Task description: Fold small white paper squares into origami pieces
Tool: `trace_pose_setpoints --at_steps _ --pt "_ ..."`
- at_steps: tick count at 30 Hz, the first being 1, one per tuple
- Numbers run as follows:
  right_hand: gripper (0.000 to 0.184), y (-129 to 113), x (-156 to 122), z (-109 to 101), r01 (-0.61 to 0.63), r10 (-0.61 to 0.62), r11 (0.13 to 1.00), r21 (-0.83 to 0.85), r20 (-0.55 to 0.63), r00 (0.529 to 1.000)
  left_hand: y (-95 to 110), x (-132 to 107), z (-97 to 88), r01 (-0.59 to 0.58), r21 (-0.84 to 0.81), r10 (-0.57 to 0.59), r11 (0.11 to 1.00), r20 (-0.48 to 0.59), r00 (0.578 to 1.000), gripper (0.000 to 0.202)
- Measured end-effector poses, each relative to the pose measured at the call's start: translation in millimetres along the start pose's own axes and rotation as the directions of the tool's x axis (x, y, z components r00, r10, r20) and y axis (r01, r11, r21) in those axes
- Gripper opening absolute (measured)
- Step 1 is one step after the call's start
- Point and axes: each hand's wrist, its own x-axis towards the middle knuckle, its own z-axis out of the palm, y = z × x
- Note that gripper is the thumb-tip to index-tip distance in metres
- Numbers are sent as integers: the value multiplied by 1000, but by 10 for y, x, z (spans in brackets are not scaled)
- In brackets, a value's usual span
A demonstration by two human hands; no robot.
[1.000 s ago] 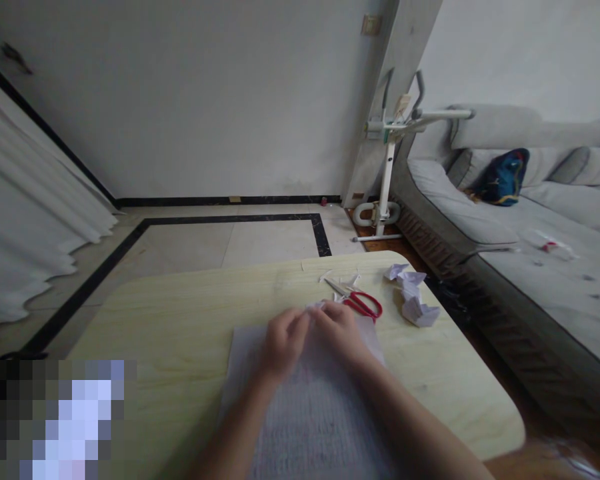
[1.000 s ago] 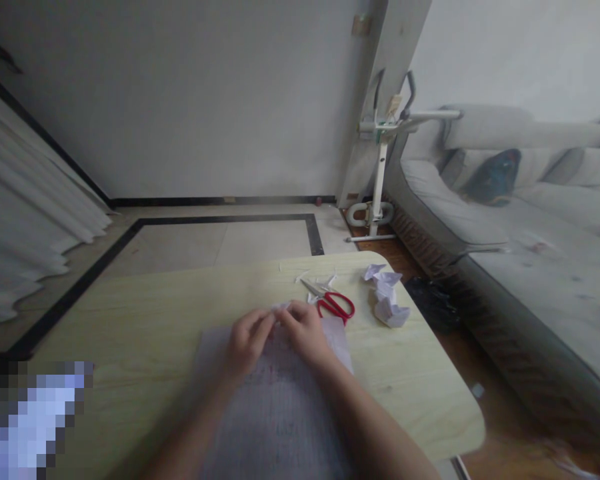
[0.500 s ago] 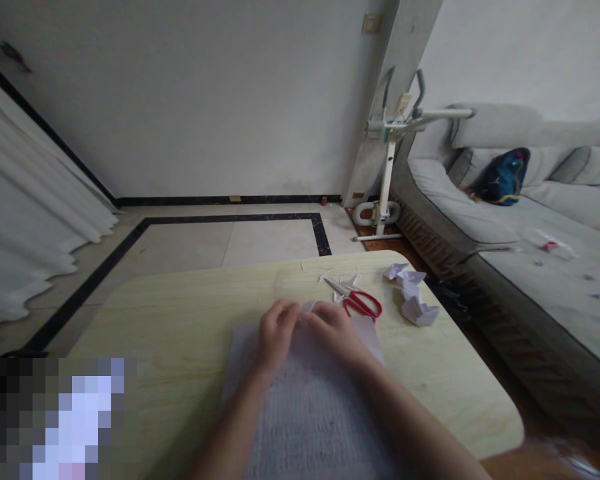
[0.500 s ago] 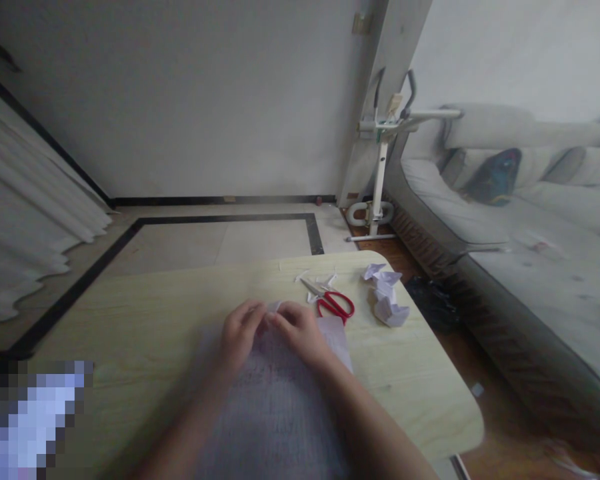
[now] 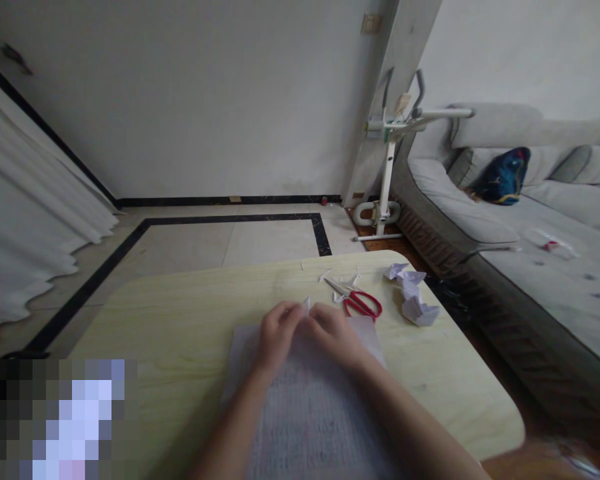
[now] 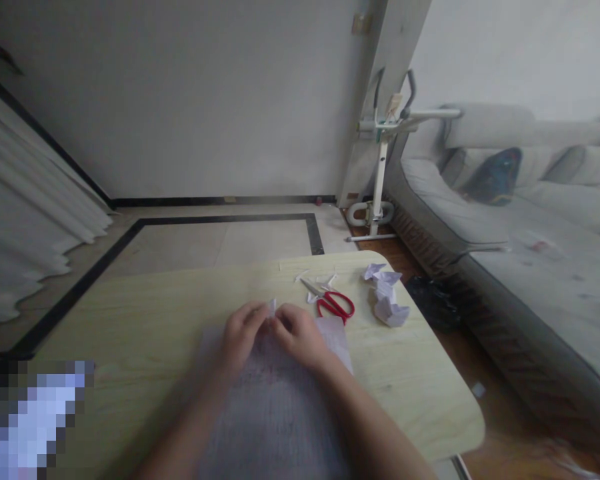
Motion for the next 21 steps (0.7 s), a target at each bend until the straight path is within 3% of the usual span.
trace_pose_setpoints --at_steps 16,21 --pt "25 -25 -13 10 3 -4 999 41 24 1000 8 4 -14 57 -41 -59 998 -40 997 22" --pt "26 -14 -3 -28 -34 35 996 86 -6 999 20 -15 -8 20 -2 -20 1000 30 999 22"
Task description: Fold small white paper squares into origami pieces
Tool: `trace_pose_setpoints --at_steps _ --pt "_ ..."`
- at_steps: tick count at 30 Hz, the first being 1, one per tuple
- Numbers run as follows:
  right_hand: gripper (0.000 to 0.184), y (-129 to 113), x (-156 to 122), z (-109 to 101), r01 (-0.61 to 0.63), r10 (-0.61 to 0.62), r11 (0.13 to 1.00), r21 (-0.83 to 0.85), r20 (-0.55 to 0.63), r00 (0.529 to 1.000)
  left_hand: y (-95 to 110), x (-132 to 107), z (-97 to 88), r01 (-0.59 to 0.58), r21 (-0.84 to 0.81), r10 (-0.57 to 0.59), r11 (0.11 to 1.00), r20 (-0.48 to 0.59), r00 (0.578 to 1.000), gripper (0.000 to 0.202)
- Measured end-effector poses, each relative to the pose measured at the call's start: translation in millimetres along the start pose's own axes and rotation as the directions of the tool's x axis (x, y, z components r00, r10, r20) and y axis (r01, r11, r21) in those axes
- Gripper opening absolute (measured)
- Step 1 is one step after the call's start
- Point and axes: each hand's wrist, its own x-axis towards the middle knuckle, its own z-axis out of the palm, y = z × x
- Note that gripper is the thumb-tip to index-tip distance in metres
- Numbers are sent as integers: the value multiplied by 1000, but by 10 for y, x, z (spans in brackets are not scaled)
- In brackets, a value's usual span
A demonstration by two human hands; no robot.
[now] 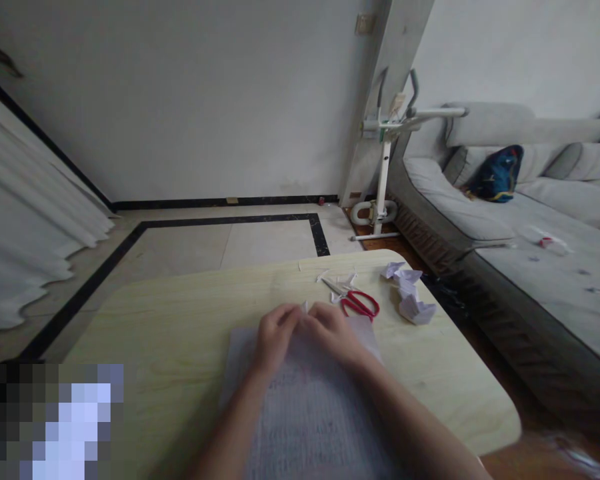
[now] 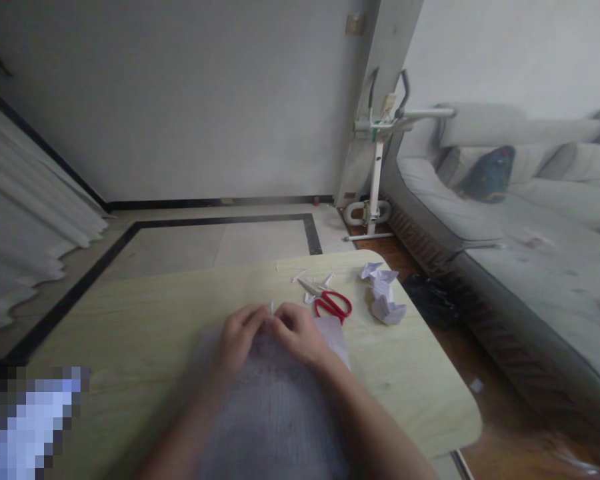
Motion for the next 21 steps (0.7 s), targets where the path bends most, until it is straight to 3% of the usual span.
trace_pose_setpoints --at_steps 6,13,21 --pt "31 -29 9 -25 -46 48 998 34 -69 996 -3 -18 1 -107 76 99 991 102 990 24" --pt "31 -40 -1 -46 -72 92 980 186 -100 991 8 -34 34 -8 -4 8 1000 87 996 33" --pt "31 7 17 -71 -73 121 964 257 -175 977 70 -71 17 22 -17 -18 1000 198 980 36"
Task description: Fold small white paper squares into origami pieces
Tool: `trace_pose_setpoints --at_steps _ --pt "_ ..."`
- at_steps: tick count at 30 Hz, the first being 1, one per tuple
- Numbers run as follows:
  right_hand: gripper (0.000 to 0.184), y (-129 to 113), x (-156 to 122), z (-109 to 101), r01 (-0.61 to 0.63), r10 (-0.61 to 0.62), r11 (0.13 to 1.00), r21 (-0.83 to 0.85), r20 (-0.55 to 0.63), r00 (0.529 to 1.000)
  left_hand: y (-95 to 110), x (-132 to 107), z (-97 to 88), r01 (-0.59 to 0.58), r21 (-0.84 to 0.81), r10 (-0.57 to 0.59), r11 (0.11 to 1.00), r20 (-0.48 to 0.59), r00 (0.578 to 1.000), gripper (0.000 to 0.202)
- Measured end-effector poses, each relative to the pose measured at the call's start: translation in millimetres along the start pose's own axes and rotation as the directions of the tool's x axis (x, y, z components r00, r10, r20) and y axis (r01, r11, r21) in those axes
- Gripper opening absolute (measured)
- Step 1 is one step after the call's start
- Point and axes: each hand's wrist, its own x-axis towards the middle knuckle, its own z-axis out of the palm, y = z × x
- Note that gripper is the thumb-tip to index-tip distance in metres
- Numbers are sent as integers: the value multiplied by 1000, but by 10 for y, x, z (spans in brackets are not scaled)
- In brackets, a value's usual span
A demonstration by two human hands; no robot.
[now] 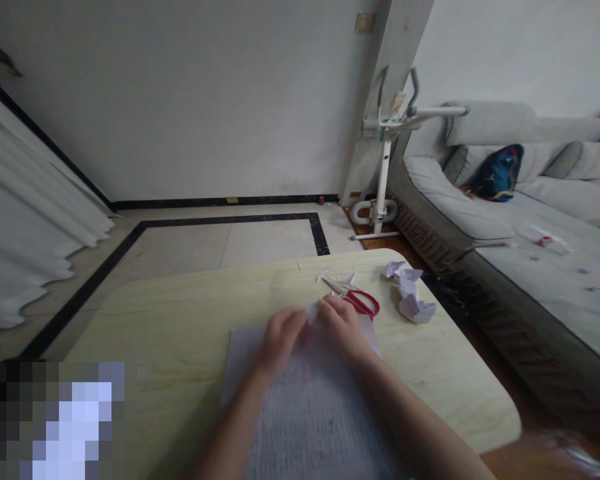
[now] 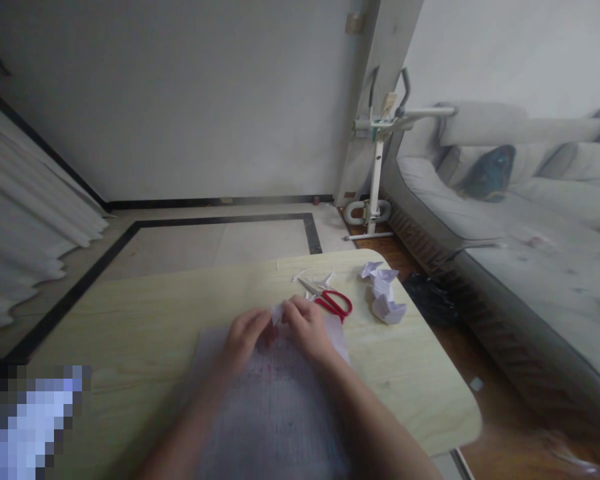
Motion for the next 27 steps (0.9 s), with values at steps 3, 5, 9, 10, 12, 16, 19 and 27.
trace_pose_setpoints --at_steps 3,5,9,10,12,16,19,27 --pt "32 -5 13 5 12 -12 1000 -8 -38 999 9 -11 2 27 -4 -26 1000 53 998 37" --pt "33 -5 19 7 8 -8 1000 -5 -50 999 2 -12 5 35 -8 -35 999 70 997 36" --pt "33 19 22 12 -6 8 1000 29 -45 999 -44 0 -3 46 -30 -44 998 60 997 32" --pt "33 27 23 14 -10 11 999 31 -47 999 -59 4 -7 43 -36 -40 998 64 997 32" --pt "33 43 24 17 -21 23 999 36 -56 998 -86 11 -17 30 -44 -27 999 73 997 32" --pt "32 63 26 16 -56 59 996 75 -38 998 -105 10 -27 29 -47 -26 998 58 998 29" --pt "31 71 19 11 -68 70 991 114 -11 998 -89 1 -16 36 -52 -34 998 43 998 31" --pt "30 39 -2 23 -86 80 986 143 47 996 -33 5 19 36 -62 -34 997 35 999 28"
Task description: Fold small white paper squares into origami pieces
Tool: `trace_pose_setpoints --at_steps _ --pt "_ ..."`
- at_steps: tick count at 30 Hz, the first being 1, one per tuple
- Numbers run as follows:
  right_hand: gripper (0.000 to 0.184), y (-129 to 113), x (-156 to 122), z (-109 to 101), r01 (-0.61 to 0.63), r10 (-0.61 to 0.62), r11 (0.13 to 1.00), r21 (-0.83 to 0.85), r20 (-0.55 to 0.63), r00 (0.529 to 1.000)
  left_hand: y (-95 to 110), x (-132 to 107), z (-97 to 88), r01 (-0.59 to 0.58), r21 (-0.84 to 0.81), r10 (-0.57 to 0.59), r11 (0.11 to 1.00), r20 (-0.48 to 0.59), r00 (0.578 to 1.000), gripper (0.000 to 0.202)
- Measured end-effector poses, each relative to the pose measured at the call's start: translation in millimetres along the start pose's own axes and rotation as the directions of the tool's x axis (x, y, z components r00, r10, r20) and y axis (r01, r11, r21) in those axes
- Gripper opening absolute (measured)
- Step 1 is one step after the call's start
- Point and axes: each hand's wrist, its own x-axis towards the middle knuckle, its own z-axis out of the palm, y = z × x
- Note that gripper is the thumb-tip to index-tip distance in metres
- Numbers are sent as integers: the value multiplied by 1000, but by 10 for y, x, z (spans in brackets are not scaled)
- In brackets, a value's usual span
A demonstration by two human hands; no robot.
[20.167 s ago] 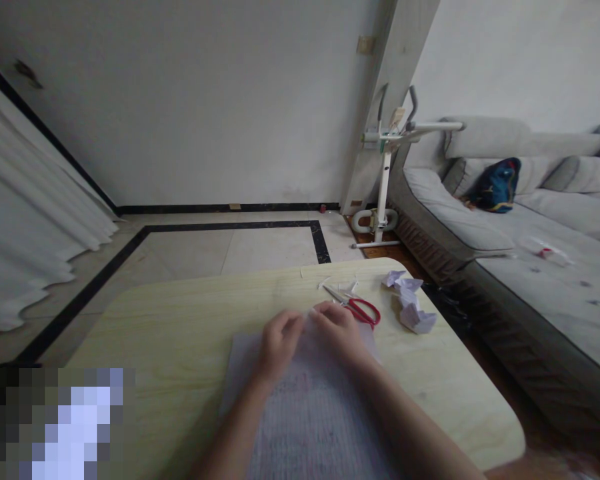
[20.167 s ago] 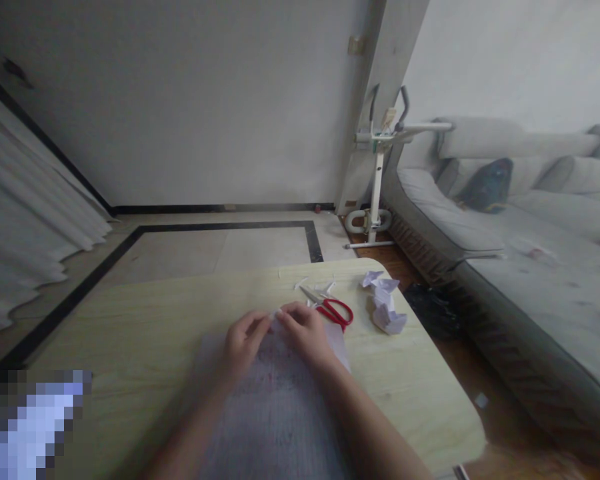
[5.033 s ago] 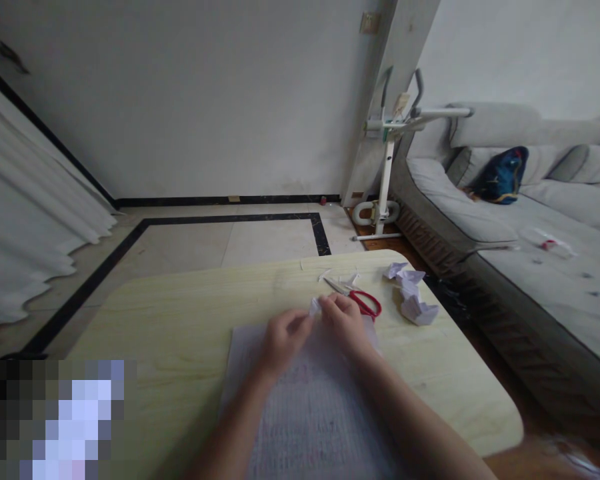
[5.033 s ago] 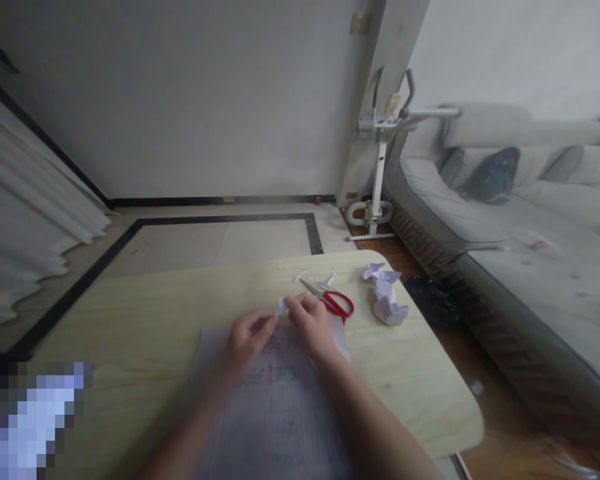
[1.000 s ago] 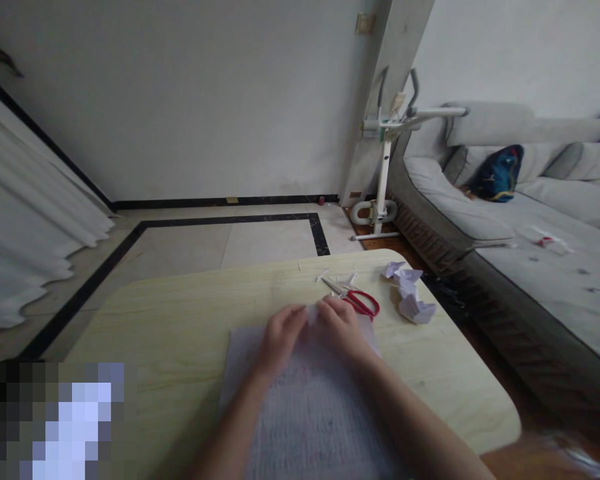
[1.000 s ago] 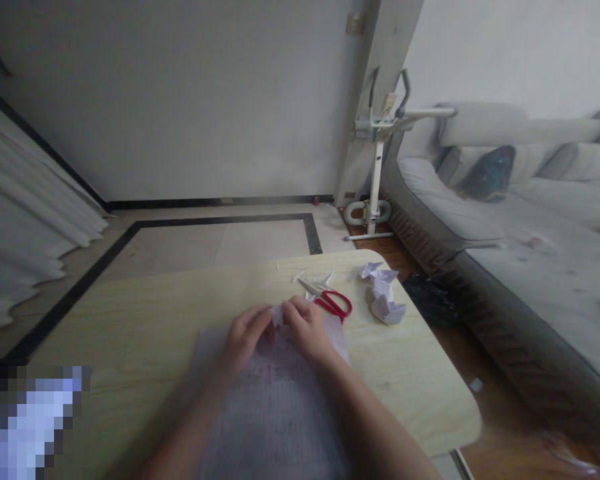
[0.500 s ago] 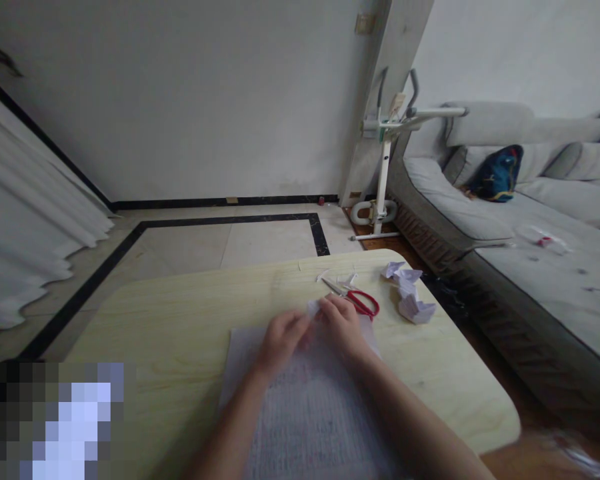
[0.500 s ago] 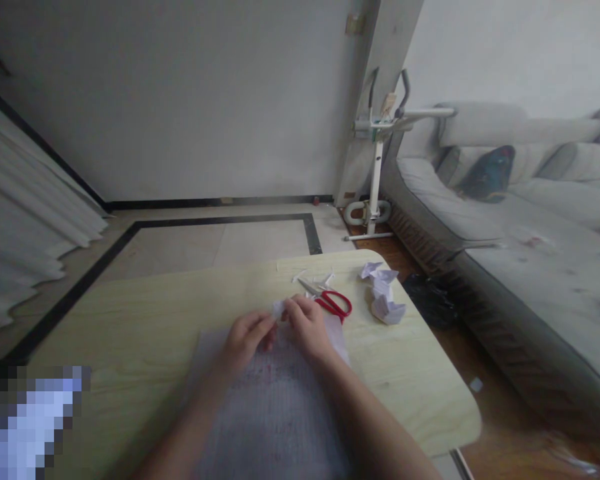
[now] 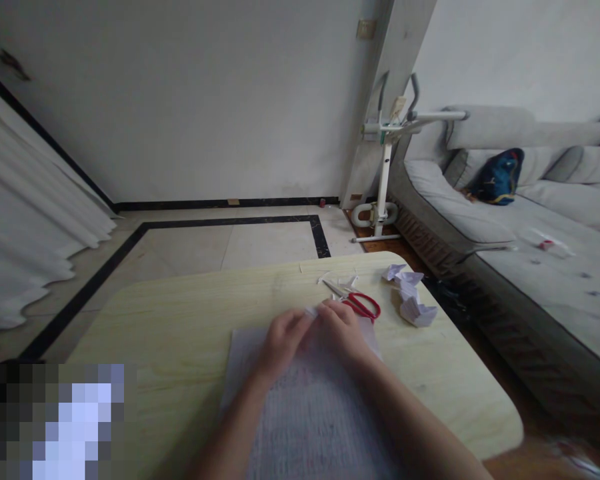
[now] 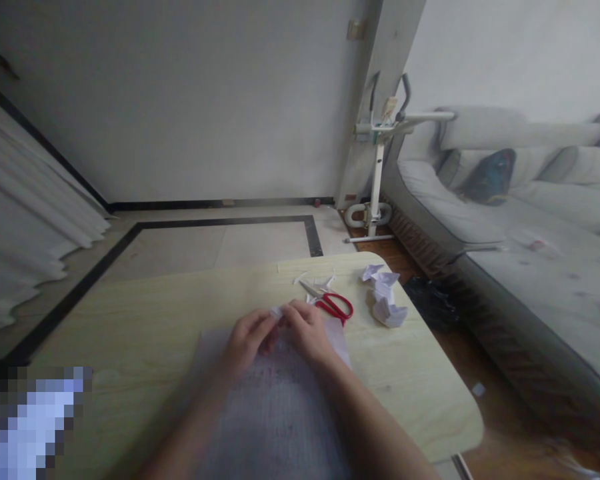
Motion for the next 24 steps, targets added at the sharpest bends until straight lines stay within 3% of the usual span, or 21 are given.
trace_pose_setpoints --at_steps 6,9,14,24 --pt "25 -80 26 -34 136 -141 989 -53 -99 985 33 35 -46 -90 59 99 994 -164 982 29" --pt "26 -44 36 -56 146 -147 989 -21 -102 984 12 54 -63 -108 51 116 993 -196 974 28" --pt "21 13 41 -50 128 -127 992 2 -117 985 -32 67 -69 -118 -70 102 991 -204 974 30" --pt "11 -67 20 -8 82 -88 995 -61 -105 991 -20 51 -53 -62 -93 47 994 -153 987 36"
